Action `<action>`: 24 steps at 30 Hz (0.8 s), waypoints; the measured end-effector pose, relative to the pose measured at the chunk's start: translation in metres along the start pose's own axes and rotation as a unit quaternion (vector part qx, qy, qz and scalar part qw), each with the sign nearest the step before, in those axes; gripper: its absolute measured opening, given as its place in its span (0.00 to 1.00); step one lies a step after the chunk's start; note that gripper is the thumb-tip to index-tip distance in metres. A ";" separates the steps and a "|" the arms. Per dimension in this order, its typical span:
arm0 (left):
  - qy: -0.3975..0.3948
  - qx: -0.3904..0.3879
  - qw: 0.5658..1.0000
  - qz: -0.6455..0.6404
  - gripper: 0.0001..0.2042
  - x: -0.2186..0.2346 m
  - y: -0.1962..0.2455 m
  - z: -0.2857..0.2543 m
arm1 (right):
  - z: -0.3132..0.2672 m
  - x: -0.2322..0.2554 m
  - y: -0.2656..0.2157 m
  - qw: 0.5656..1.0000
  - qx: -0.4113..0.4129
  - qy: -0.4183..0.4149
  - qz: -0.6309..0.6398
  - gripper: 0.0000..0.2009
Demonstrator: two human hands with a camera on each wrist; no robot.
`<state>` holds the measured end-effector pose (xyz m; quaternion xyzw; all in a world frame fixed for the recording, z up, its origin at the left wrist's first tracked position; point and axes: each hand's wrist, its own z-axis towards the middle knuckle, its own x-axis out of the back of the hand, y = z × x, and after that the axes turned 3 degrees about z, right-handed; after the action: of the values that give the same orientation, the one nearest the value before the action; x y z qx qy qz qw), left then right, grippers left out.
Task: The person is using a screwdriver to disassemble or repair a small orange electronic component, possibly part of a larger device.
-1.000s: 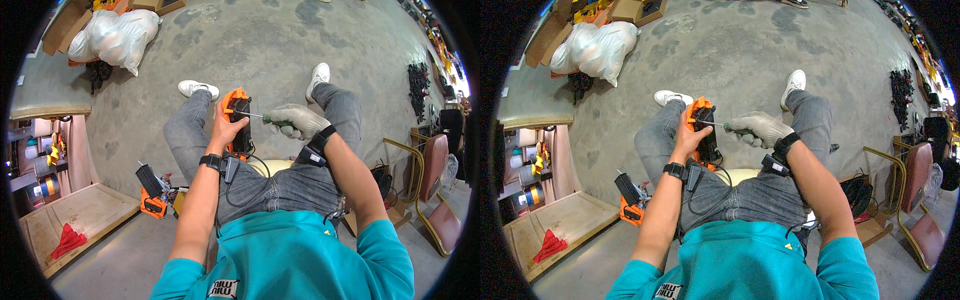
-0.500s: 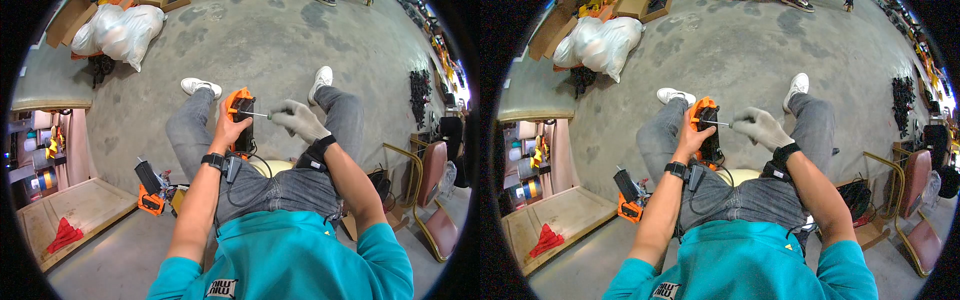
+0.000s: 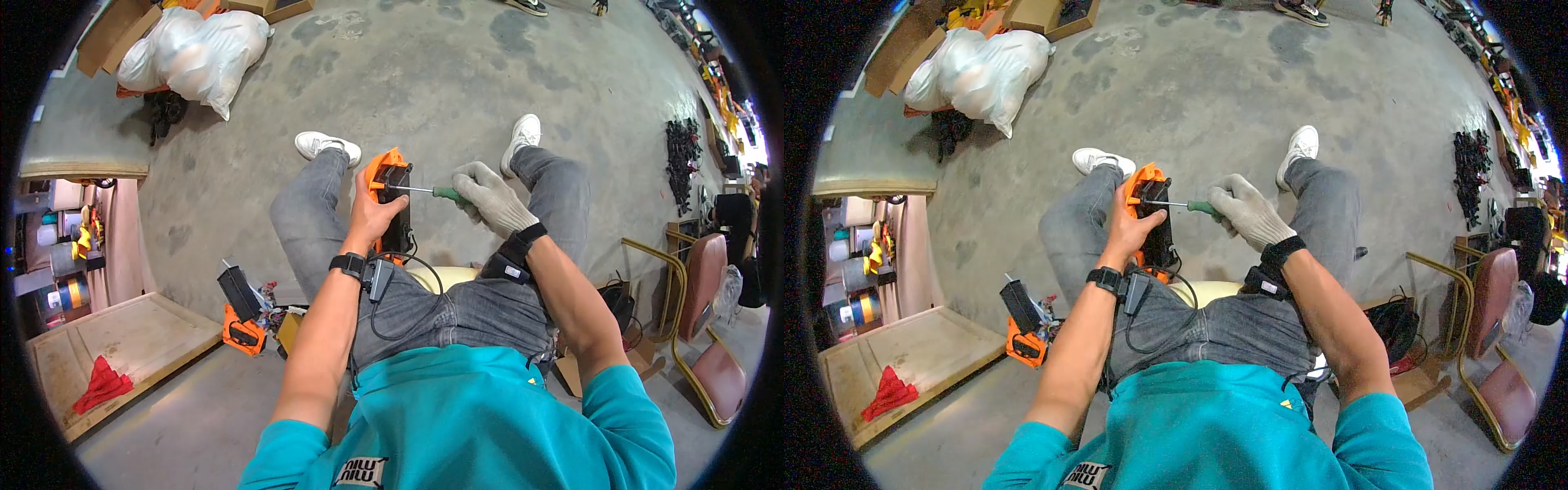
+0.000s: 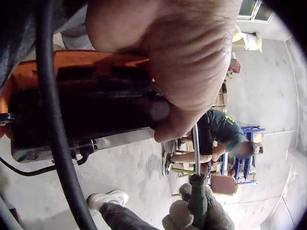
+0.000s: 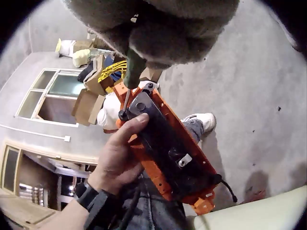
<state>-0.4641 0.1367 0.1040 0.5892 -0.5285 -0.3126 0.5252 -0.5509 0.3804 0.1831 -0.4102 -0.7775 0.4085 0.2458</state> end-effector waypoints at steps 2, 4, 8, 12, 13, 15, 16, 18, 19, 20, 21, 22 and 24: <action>-0.001 0.009 1.000 -0.002 0.43 0.001 0.000 -0.001 | 0.006 0.003 0.009 0.999 0.033 0.009 0.013 0.23; -0.006 -0.005 1.000 0.002 0.42 0.000 0.000 -0.002 | 0.012 0.002 0.019 0.997 0.065 0.020 0.026 0.24; 0.004 0.015 0.999 -0.028 0.42 -0.002 0.000 -0.001 | 0.010 0.001 0.018 0.999 0.029 0.008 0.022 0.24; 0.013 0.003 1.000 0.010 0.42 -0.001 0.005 -0.003 | 0.007 0.008 0.006 0.994 -0.082 -0.070 0.031 0.23; 0.015 -0.003 1.000 0.025 0.42 -0.001 0.005 -0.003 | 0.005 0.008 0.002 0.994 -0.083 -0.070 0.032 0.23; 0.011 0.001 1.000 0.015 0.42 -0.001 0.003 -0.002 | -0.001 0.007 -0.006 0.998 -0.045 -0.042 -0.017 0.21; 0.009 0.004 1.000 0.006 0.43 0.000 0.001 -0.002 | 0.001 0.005 -0.002 0.998 -0.045 -0.042 -0.018 0.21; 0.012 0.011 1.000 -0.001 0.42 0.001 -0.003 0.000 | 0.003 -0.002 0.006 0.998 0.052 0.008 -0.032 0.19; 0.013 0.017 1.000 -0.009 0.42 0.001 -0.005 0.001 | 0.001 -0.003 0.005 0.998 0.052 0.008 -0.032 0.19; 0.012 0.016 1.000 -0.009 0.42 0.000 -0.006 0.000 | -0.002 -0.003 0.004 0.997 0.063 0.023 -0.034 0.19; 0.015 0.021 1.000 -0.010 0.42 0.000 -0.005 -0.001 | -0.004 -0.004 0.001 0.996 0.074 0.038 -0.036 0.19; 0.019 0.025 0.999 -0.011 0.42 0.000 -0.003 -0.001 | -0.004 -0.005 0.002 0.996 0.075 0.038 -0.035 0.19; 0.020 0.020 0.999 -0.013 0.42 -0.001 -0.001 -0.001 | -0.002 -0.007 0.006 0.995 0.082 0.044 -0.030 0.21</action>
<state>-0.4630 0.1377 0.1033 0.6129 -0.5162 -0.2966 0.5195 -0.5427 0.3777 0.1789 -0.3827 -0.7417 0.4449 0.3248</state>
